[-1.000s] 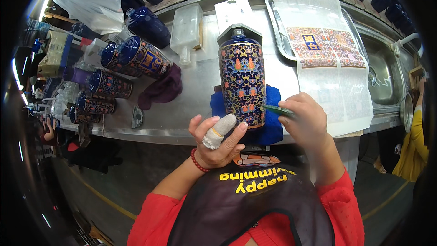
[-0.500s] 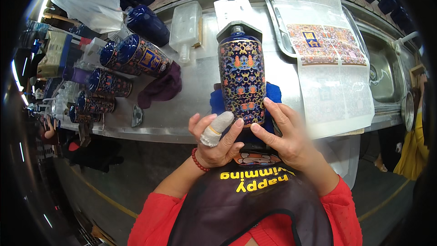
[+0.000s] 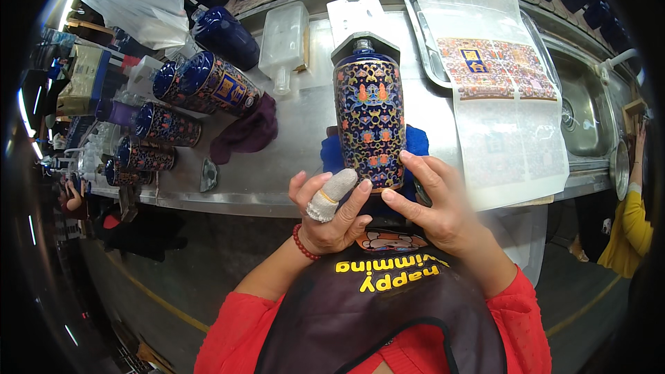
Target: The person applies decorative stickers to a blue ceramic vase using a green squeegee tool. They smooth the sticker onto the vase surface, rotate the vase to access different areas, and continue smoothing the sticker until it adheres fully.
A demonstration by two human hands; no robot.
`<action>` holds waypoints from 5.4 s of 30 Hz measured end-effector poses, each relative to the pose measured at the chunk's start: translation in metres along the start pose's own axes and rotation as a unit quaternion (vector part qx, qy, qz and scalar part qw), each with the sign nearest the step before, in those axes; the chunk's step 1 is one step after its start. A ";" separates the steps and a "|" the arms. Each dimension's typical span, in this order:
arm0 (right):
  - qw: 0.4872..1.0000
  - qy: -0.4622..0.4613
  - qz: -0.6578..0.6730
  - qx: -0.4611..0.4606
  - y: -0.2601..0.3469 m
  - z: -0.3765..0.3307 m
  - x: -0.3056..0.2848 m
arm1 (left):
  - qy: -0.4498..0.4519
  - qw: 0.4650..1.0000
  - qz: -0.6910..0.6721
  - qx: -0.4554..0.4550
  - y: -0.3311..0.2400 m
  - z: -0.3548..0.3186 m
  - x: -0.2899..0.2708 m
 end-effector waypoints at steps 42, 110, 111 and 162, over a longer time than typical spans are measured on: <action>1.000 0.010 -0.004 -0.009 0.004 0.003 -0.002 | -0.009 0.999 0.021 0.028 0.001 -0.003 -0.002; 0.995 -0.020 0.013 0.094 -0.066 0.104 0.004 | -0.027 0.990 -0.136 -0.028 0.087 0.112 0.045; 0.995 -0.021 0.014 0.094 -0.066 0.104 0.004 | -0.026 0.991 -0.133 -0.022 0.087 0.113 0.045; 0.996 -0.023 0.000 0.087 -0.063 0.102 0.003 | -0.018 0.991 -0.128 -0.028 0.080 0.124 0.040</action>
Point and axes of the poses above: each hand's wrist, its own z-axis towards the middle knuckle, its own x-axis out of the palm, y = z × x, the point moved 5 cm from there along z, towards the middle knuckle, and after that the axes turned 12 degrees about -y, right-handed, at the moved point
